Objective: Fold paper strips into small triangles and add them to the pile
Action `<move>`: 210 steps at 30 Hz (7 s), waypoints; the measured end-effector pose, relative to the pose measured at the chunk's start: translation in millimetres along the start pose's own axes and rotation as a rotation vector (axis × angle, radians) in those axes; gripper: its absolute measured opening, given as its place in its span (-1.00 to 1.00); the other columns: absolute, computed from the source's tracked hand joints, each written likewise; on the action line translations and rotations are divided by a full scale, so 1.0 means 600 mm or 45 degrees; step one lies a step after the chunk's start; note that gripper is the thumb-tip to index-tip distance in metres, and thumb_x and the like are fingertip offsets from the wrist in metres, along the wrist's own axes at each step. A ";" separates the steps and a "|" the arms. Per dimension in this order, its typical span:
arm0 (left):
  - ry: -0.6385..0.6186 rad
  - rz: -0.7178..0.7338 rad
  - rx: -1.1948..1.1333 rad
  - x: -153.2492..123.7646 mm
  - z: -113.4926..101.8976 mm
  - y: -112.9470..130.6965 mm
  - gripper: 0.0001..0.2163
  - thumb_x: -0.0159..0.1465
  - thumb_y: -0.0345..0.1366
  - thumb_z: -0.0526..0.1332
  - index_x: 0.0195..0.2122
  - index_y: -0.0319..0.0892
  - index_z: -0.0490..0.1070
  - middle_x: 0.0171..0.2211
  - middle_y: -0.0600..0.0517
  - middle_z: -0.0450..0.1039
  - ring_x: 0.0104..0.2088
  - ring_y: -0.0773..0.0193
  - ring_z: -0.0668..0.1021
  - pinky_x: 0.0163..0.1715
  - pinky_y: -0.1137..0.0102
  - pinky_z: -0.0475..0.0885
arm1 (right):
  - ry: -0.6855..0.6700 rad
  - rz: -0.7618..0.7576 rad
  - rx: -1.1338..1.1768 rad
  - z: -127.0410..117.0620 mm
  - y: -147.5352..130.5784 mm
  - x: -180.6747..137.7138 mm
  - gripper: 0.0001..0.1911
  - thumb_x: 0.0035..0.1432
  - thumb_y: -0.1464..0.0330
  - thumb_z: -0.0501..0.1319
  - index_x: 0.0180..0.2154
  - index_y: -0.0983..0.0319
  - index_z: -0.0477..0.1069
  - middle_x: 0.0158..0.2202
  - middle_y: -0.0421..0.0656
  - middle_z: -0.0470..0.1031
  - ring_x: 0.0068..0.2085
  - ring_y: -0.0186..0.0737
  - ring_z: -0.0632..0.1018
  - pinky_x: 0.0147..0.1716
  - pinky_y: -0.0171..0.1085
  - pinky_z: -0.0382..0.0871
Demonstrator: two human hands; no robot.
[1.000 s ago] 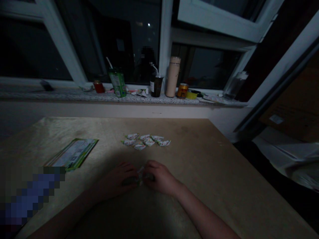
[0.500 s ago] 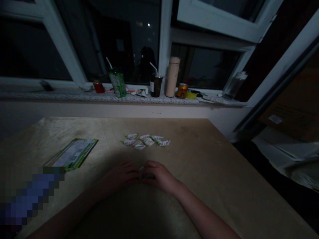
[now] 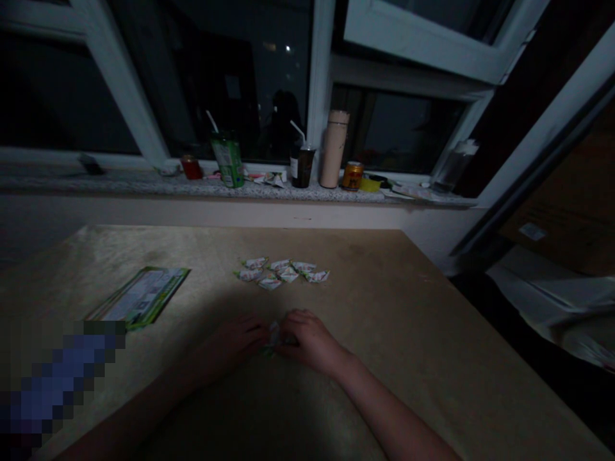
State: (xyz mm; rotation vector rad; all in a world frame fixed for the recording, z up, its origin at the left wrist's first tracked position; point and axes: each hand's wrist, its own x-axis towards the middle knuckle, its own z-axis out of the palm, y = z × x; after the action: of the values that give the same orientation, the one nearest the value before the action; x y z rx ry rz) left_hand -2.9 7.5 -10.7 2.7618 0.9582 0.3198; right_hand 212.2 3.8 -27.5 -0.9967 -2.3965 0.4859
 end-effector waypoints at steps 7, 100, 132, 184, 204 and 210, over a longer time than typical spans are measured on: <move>0.088 -0.108 -0.058 -0.004 -0.012 0.006 -0.79 0.37 -0.25 0.02 -0.19 -0.10 0.45 -0.15 0.00 0.38 -0.10 0.16 0.38 -0.02 0.23 0.24 | -0.050 0.020 -0.126 -0.001 -0.003 0.005 -0.80 0.24 0.26 0.14 -0.36 0.25 0.37 -0.34 -0.13 0.43 -0.25 -0.23 0.42 -0.23 -0.28 0.17; 0.187 -0.296 0.382 -0.045 0.080 0.120 -0.36 0.20 -0.04 0.14 0.19 -0.40 0.18 0.19 -0.31 0.18 0.14 -0.13 0.33 0.07 0.11 0.26 | 0.138 0.476 -0.286 0.027 -0.018 0.019 -0.72 0.25 0.24 0.12 -0.46 0.23 0.36 -0.35 -0.20 0.44 -0.19 -0.22 0.37 -0.18 -0.21 -0.03; 0.158 -0.343 0.025 -0.043 0.065 0.106 -0.19 0.13 -0.01 0.22 0.30 -0.24 -0.09 0.27 -0.26 0.01 0.22 -0.09 0.21 0.11 0.07 0.24 | 0.088 0.618 -0.026 -0.006 0.011 0.017 -0.81 -0.02 0.25 0.35 -0.49 0.21 0.44 -0.37 -0.25 0.41 -0.21 -0.24 0.39 -0.24 -0.28 -0.01; -0.071 -0.313 -0.071 -0.034 0.035 0.101 -0.21 0.15 -0.02 0.21 0.30 -0.30 -0.07 0.32 -0.21 -0.15 0.28 -0.06 0.04 0.20 0.07 0.10 | -0.316 0.712 0.202 -0.043 0.024 0.046 -0.88 -0.11 0.26 0.36 -0.49 0.17 0.55 -0.46 -0.29 0.54 -0.29 -0.24 0.50 -0.06 -0.15 -0.01; -0.190 -0.454 0.150 -0.041 -0.001 0.102 -0.21 0.08 0.07 0.25 0.24 -0.32 0.13 0.25 -0.26 0.05 0.22 -0.16 0.19 0.16 0.01 0.13 | -0.295 0.795 0.159 -0.045 0.019 0.058 -0.74 -0.25 0.28 0.43 -0.46 0.23 0.47 -0.49 -0.34 0.44 -0.35 -0.31 0.43 -0.08 -0.17 0.00; -0.189 -0.439 0.138 -0.034 -0.008 0.101 -0.15 0.01 0.15 0.26 0.23 -0.28 0.16 0.25 -0.28 0.05 0.21 -0.22 0.19 0.16 -0.03 0.09 | -0.303 0.772 0.188 -0.043 0.017 0.057 -0.79 -0.19 0.24 0.40 -0.46 0.20 0.53 -0.49 -0.29 0.51 -0.36 -0.28 0.44 -0.06 -0.12 -0.01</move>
State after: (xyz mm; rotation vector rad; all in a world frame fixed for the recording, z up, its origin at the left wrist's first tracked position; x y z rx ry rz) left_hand 15.6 -51.6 6.6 2.5992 1.4167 0.0076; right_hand 211.3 38.9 -1.2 -1.6755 -2.1750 1.0272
